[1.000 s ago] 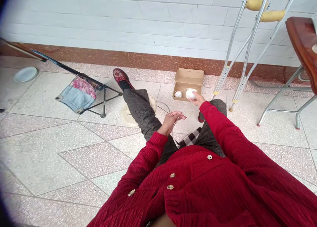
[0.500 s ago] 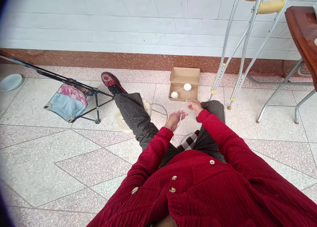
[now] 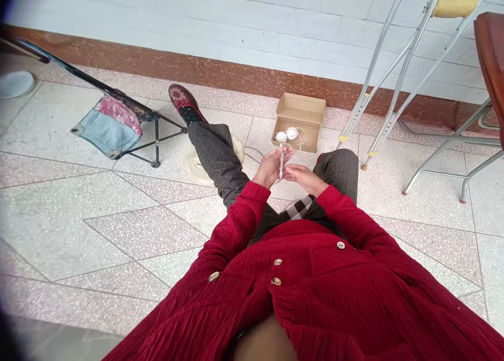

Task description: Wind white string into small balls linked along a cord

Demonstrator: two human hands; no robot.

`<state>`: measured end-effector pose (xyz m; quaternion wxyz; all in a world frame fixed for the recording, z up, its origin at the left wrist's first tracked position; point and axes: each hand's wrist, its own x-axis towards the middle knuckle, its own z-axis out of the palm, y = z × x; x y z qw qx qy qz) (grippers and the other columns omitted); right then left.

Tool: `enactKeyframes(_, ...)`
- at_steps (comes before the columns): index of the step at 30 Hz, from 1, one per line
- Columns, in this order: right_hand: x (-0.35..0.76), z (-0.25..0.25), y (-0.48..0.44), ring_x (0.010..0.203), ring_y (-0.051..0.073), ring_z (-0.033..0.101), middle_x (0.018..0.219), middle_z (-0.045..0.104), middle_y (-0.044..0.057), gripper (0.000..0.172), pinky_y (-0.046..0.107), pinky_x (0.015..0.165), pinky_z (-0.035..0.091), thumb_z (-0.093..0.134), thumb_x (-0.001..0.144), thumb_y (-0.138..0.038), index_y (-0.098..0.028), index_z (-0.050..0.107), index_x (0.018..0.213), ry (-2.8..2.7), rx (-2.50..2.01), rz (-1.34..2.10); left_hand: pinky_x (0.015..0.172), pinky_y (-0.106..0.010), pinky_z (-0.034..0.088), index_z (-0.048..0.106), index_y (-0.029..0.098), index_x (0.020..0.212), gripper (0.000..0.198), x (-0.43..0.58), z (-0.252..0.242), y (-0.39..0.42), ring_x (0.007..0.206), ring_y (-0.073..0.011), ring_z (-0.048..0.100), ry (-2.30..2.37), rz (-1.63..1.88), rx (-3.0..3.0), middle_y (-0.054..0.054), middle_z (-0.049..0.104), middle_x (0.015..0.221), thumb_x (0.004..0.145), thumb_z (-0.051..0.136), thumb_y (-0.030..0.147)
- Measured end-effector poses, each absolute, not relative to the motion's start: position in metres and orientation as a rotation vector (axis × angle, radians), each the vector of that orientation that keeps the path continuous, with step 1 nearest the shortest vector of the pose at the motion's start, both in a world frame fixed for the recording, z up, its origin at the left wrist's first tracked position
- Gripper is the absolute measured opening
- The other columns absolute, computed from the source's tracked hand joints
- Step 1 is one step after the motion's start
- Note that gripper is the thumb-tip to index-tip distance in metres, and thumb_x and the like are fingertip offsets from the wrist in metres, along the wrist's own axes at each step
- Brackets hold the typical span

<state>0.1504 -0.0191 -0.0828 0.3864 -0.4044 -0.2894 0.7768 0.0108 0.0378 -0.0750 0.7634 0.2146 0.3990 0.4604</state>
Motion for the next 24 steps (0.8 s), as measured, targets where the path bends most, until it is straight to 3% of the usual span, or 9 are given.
enactKeyframes(8,0.155,-0.067,-0.029,0.077,0.013,0.064,0.083,0.069,0.002,0.039,0.032,0.085,0.053,0.086,0.070,-0.052,-0.017,0.072,0.080,-0.757,-1.150,1.891,0.109,-0.040,0.046,0.066,0.014,0.096,0.014,0.003,-0.073,0.036,0.106,-0.0217,0.073,0.785,1.010,0.493,-0.011,0.077,0.099,0.095,0.062,0.027)
enactKeyframes(14,0.166,-0.056,-0.044,0.061,0.012,0.060,0.066,0.062,-0.001,0.045,0.029,0.067,0.048,0.082,0.071,-0.058,-0.016,0.073,0.082,-0.899,-1.217,1.793,0.102,-0.036,0.049,0.065,0.016,0.096,0.018,-0.012,-0.089,0.047,0.105,-0.0196,0.072,0.948,1.025,0.567,-0.010,0.077,0.102,0.094,0.061,0.033)
enactKeyframes(20,0.171,-0.046,-0.033,0.055,0.011,0.055,0.064,0.060,0.000,0.043,0.027,0.058,0.041,0.078,0.075,-0.057,-0.015,0.071,0.078,-1.028,-1.278,1.555,0.091,-0.039,0.053,0.071,0.014,0.081,0.026,-0.023,-0.111,0.042,0.091,-0.0260,0.073,1.355,0.679,1.188,-0.012,0.077,0.082,0.091,0.062,0.037)
enactKeyframes(22,0.170,-0.044,-0.026,0.055,0.011,0.055,0.063,0.060,-0.001,0.043,0.028,0.059,0.043,0.077,0.074,-0.058,-0.015,0.071,0.076,-1.065,-1.297,1.492,0.097,-0.041,0.051,0.075,0.015,0.089,0.017,-0.026,-0.108,0.037,0.100,-0.0282,0.071,1.436,0.682,1.425,-0.013,0.078,0.092,0.088,0.065,0.029)
enactKeyframes(24,0.167,-0.043,-0.021,0.056,0.012,0.055,0.063,0.060,-0.001,0.043,0.029,0.061,0.044,0.077,0.073,-0.058,-0.016,0.072,0.079,-1.094,-1.312,1.477,0.106,-0.041,0.047,0.073,0.017,0.112,0.027,-0.027,-0.100,0.033,0.115,-0.0274,0.067,1.365,0.783,1.638,-0.012,0.075,0.116,0.087,0.067,0.024)
